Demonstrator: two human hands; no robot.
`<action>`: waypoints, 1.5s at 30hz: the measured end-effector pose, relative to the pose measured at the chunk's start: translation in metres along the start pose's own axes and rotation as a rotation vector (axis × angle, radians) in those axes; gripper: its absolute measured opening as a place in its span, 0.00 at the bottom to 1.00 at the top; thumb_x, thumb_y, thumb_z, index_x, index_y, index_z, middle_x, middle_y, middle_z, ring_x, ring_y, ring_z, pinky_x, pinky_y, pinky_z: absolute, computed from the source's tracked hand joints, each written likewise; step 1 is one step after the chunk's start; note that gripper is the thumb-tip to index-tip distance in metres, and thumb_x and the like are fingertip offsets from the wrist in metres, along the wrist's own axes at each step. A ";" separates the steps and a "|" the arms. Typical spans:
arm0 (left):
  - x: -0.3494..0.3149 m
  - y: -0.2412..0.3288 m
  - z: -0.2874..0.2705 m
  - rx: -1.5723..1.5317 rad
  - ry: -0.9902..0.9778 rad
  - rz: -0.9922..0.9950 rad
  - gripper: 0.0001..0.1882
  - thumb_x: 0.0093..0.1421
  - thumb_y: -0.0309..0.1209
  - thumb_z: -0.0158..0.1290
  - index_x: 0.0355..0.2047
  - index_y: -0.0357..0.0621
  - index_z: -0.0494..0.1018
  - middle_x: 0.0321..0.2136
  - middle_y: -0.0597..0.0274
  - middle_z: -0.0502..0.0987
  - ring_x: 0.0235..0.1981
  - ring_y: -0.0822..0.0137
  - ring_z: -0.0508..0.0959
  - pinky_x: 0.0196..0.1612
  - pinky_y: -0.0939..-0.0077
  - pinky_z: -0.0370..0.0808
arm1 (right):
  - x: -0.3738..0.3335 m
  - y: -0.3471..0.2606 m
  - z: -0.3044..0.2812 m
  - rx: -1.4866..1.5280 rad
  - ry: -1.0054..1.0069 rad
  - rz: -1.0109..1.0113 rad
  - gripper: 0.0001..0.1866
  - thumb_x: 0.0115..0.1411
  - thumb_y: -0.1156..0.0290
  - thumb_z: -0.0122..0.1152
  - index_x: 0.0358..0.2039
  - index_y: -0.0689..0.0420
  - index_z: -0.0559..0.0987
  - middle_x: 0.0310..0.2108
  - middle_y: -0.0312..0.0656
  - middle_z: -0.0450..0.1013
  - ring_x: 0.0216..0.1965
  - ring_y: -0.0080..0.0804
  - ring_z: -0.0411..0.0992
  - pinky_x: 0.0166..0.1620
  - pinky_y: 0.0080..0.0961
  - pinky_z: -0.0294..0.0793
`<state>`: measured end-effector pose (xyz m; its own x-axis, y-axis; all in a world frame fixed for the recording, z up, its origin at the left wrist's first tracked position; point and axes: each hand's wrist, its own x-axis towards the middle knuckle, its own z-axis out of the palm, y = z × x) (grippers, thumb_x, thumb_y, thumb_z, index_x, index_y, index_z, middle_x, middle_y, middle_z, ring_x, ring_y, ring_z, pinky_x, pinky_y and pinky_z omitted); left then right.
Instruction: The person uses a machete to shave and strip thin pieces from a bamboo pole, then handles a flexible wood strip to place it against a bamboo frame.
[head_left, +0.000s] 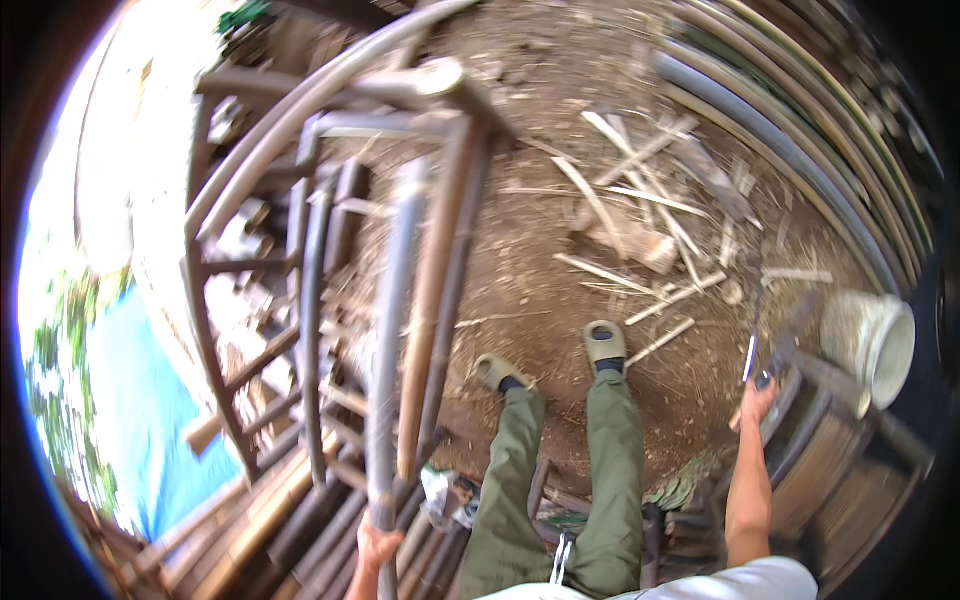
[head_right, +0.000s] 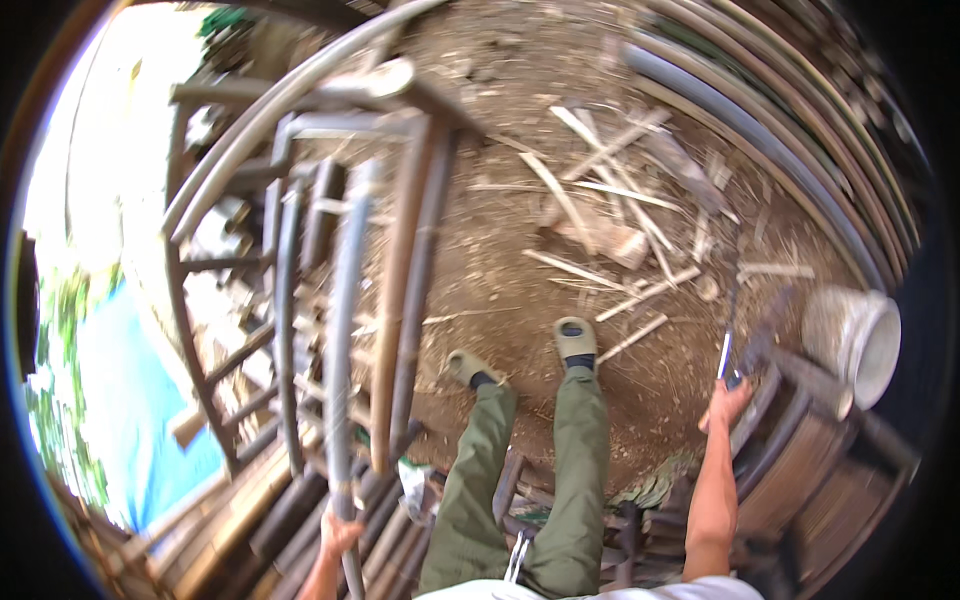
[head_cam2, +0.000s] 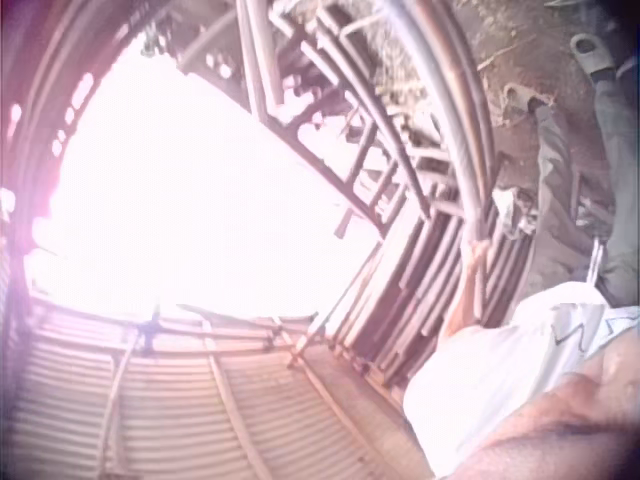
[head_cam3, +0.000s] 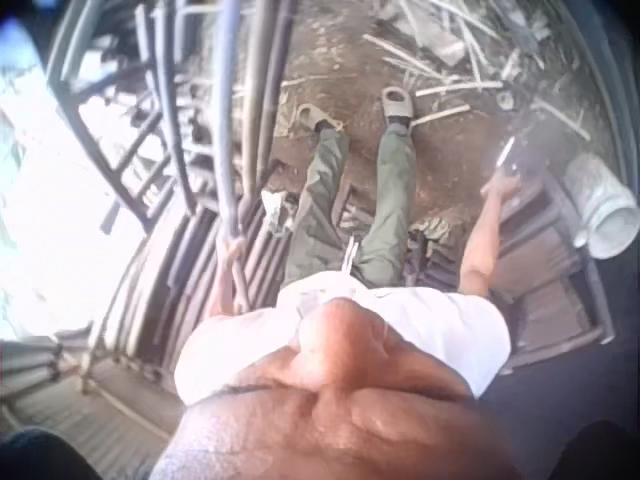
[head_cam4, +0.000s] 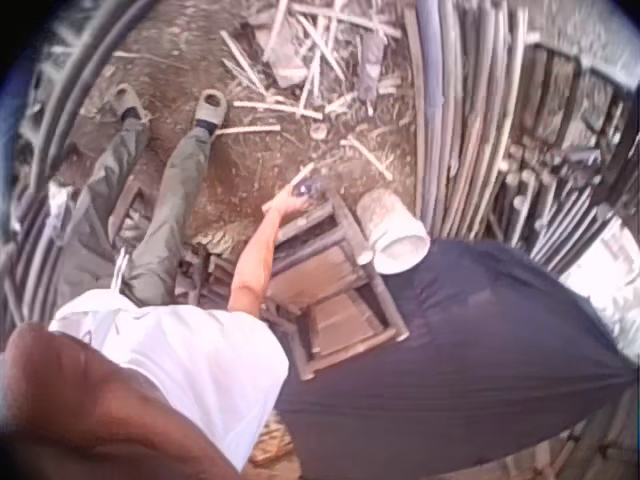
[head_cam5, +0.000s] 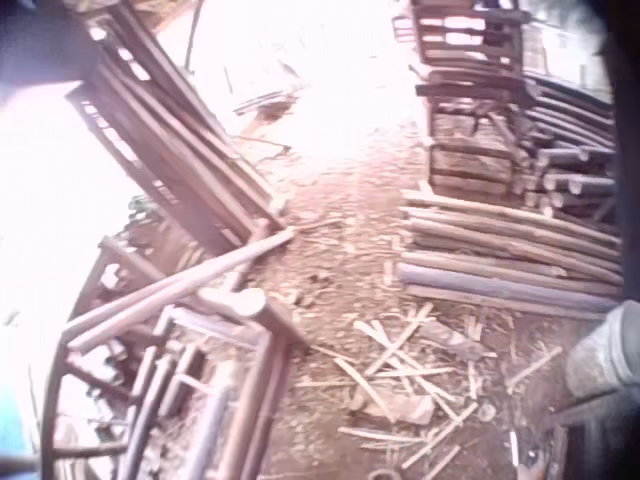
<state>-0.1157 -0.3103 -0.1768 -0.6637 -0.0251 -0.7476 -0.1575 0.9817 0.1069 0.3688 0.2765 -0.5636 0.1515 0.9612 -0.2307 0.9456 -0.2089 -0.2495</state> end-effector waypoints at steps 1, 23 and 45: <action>0.002 0.019 -0.001 -0.017 -0.066 -0.014 0.36 0.36 0.37 0.63 0.49 0.39 0.71 0.39 0.59 0.77 0.40 0.65 0.76 0.46 0.69 0.74 | 0.001 0.002 -0.007 0.119 0.000 -0.046 0.22 0.53 0.71 0.66 0.49 0.61 0.73 0.40 0.50 0.72 0.38 0.45 0.74 0.45 0.39 0.74; -0.064 0.043 -0.080 -0.489 -0.576 0.360 0.36 0.41 0.48 0.65 0.43 0.30 0.74 0.34 0.47 0.80 0.38 0.56 0.80 0.45 0.65 0.74 | -0.425 -0.471 -0.223 1.160 -1.284 0.378 0.25 0.56 0.63 0.57 0.53 0.59 0.67 0.52 0.51 0.70 0.55 0.44 0.70 0.61 0.43 0.70; -0.142 0.051 -0.119 -0.469 -0.323 0.497 0.50 0.42 0.50 0.69 0.61 0.39 0.62 0.50 0.44 0.75 0.52 0.51 0.75 0.56 0.63 0.70 | -0.459 -0.550 -0.293 0.968 -1.443 0.181 0.17 0.61 0.60 0.63 0.44 0.56 0.72 0.38 0.41 0.74 0.40 0.36 0.75 0.48 0.43 0.77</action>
<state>-0.1165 -0.2792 0.0124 -0.5021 0.5272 -0.6855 -0.2383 0.6776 0.6957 -0.1362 0.0029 -0.0450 -0.6376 0.1103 -0.7624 0.3676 -0.8262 -0.4270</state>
